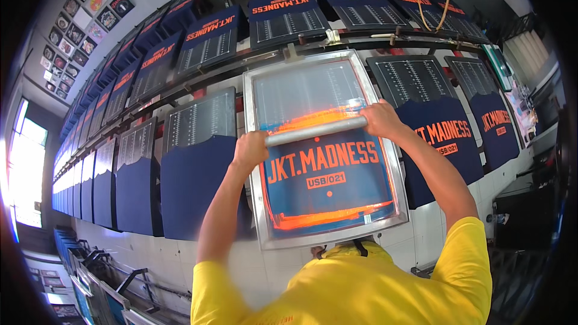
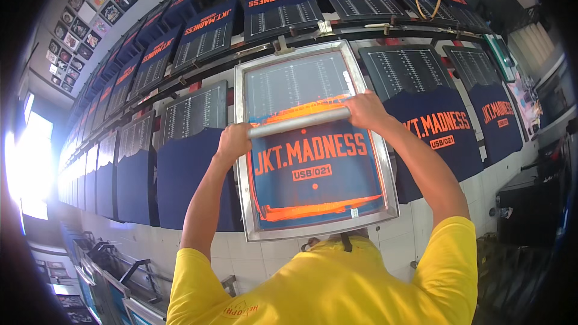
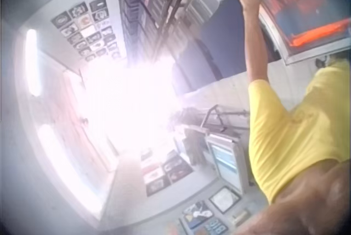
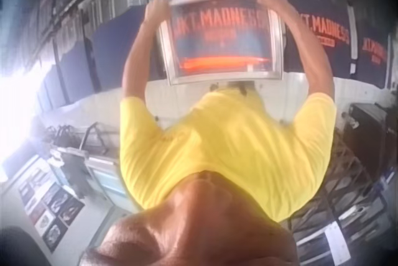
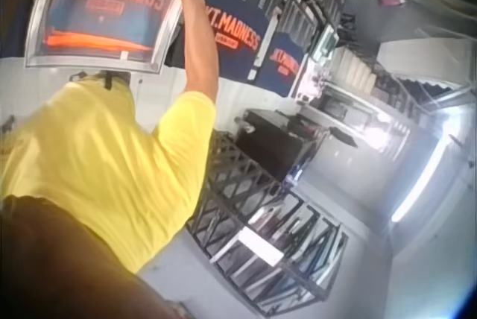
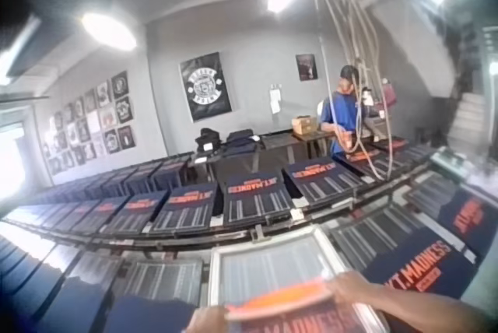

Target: The person pulls a squeegee across a screen frame to apply orange ink onto dark blue t-shirts on a rotary press.

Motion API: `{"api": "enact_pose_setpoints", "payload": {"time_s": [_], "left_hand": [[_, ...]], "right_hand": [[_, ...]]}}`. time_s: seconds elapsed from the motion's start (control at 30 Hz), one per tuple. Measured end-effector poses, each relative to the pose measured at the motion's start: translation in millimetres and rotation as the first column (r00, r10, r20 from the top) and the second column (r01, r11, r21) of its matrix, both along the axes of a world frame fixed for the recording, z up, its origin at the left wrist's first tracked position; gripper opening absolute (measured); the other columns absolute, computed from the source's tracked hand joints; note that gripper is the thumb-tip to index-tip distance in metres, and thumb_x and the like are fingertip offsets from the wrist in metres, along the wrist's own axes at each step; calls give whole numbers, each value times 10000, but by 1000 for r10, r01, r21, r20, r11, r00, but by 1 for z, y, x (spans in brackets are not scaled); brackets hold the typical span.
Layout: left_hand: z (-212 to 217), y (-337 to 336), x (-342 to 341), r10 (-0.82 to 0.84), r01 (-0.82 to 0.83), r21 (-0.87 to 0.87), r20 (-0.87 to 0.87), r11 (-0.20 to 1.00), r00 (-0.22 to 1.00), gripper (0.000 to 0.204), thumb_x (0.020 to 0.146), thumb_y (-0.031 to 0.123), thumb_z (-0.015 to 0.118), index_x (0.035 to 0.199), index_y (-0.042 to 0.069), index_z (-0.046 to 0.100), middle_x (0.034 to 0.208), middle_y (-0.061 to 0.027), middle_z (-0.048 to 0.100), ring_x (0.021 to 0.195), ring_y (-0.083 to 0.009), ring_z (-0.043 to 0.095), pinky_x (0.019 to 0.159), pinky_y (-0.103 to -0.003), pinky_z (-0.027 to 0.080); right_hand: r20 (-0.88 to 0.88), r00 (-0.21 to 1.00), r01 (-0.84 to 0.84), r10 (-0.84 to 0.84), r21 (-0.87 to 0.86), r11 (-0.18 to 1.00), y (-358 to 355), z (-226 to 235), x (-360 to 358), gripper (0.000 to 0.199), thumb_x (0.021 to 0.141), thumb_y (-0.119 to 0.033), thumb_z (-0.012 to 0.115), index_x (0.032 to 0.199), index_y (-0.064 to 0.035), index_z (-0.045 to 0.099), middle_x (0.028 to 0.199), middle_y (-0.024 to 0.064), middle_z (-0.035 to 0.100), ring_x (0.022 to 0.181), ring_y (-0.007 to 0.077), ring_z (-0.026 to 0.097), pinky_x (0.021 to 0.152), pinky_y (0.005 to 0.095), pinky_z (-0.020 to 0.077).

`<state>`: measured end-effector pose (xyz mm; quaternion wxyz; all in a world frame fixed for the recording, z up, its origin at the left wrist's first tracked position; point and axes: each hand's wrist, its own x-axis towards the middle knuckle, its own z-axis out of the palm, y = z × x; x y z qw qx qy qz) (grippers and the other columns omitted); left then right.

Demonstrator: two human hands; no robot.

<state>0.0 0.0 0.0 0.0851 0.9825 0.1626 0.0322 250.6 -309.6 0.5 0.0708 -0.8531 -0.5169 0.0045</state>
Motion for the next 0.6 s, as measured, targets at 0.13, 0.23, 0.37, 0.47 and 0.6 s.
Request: {"api": "enact_pose_setpoints", "payload": {"time_s": [0.13, 0.23, 0.37, 0.47, 0.6], "left_hand": [[-7, -32, -39, 27, -25, -90, 17, 996, 999, 217, 702, 1, 630, 901, 58, 697, 895, -166, 707, 840, -387, 690, 732, -467, 564], [9, -46, -59, -16, 22, -45, 131, 999, 991, 226, 704, -5, 640, 914, 55, 701, 902, -154, 704, 825, -378, 690, 724, -460, 565], [3, -84, -112, -34, 41, -34, 179, 999, 983, 326, 674, -36, 662, 985, 51, 702, 928, -136, 695, 817, -348, 695, 703, -430, 570], [-3, -122, -154, -3, 15, -100, 122, 995, 993, 323, 650, -55, 661, 955, 52, 679, 959, -104, 694, 867, -304, 691, 700, -402, 577], [-24, -154, -194, 28, -1, -168, 158, 986, 987, 377, 650, -67, 631, 1009, 30, 691, 1033, -113, 709, 923, -318, 695, 772, -406, 579]], "right_hand": [[-47, 999, -7, 8, 37, 999, -31, 4, -43, 148, 670, -75, 682, 815, -104, 672, 795, 100, 700, 837, 288, 678, 803, 430, 450], [14, 999, -32, 31, 118, 993, -48, 17, -60, 134, 672, -81, 703, 796, -93, 653, 801, 79, 683, 840, 275, 666, 784, 430, 443], [57, 997, -65, 57, 159, 985, -88, 0, -108, 162, 660, -91, 727, 788, -82, 629, 850, 61, 666, 858, 265, 647, 772, 424, 432], [20, 997, -74, 71, 192, 979, -125, -21, -150, 204, 639, -46, 706, 829, -74, 637, 925, 66, 676, 863, 262, 640, 763, 410, 427], [-7, 998, -65, 68, 236, 970, -154, -36, -193, 243, 629, -11, 681, 866, -52, 644, 967, 70, 679, 861, 262, 635, 758, 403, 426]]}}
